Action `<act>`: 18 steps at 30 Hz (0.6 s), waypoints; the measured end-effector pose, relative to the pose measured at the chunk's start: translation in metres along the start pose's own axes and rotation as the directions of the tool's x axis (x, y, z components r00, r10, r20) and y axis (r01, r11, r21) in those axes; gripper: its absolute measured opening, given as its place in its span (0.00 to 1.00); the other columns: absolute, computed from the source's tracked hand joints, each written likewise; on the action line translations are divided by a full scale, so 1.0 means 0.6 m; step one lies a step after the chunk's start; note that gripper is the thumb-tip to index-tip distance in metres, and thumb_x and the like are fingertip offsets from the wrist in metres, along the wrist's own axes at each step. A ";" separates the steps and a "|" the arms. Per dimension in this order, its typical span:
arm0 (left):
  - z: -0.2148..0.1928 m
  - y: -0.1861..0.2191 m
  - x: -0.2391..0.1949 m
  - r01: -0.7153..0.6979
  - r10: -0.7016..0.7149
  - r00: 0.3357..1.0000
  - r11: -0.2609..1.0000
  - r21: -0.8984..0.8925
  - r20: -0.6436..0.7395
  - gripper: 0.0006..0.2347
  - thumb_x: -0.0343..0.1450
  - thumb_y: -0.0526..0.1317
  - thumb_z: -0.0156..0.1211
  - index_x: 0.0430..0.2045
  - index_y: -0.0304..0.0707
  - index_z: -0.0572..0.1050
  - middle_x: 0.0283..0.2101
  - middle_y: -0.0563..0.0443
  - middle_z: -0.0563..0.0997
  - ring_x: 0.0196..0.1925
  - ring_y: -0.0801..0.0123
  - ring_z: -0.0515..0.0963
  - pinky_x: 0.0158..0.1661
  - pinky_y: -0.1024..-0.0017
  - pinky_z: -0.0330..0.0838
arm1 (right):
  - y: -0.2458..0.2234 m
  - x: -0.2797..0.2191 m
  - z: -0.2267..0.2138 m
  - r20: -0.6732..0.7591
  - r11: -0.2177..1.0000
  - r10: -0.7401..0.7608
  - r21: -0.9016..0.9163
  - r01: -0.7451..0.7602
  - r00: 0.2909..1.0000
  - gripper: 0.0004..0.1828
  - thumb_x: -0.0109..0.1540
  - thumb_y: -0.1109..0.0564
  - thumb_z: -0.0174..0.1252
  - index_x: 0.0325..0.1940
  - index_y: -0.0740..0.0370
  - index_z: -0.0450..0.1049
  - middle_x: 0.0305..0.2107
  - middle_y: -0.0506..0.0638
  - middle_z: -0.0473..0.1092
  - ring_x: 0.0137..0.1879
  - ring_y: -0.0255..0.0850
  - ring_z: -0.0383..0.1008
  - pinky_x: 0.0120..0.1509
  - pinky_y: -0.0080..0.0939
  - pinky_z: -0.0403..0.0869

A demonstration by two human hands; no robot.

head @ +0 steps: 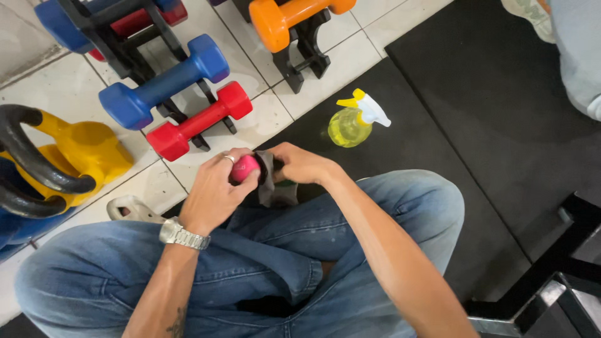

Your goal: The person sits on the floor and cleans a pink dumbbell using a spray bottle and a green cloth. They wipe the dumbbell thoroughly, spray it with cleaning solution, and then place it back on the rack.

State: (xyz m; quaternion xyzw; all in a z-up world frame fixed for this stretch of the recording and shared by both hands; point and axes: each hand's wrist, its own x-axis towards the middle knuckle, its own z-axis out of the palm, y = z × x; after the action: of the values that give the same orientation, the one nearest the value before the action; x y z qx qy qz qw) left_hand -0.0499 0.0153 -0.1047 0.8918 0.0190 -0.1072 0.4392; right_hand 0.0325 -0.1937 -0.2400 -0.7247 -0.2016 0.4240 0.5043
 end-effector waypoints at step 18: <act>0.004 0.009 0.005 -0.114 0.103 0.987 0.989 -0.090 -0.119 0.18 0.60 0.43 0.70 0.43 0.42 0.79 0.40 0.38 0.82 0.49 0.40 0.81 0.44 0.54 0.77 | -0.179 -0.099 0.020 -0.309 0.824 -0.122 -0.561 -0.077 0.943 0.34 0.54 0.72 0.49 0.64 0.58 0.74 0.49 0.58 0.76 0.60 0.60 0.74 0.65 0.61 0.74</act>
State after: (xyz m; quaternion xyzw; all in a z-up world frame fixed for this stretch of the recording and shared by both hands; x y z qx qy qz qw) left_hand -0.0467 0.0097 -0.1024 0.8739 0.0005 -0.0307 0.4851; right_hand 0.0038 -0.1860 -0.1204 -0.8995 -0.2393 0.2111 0.2986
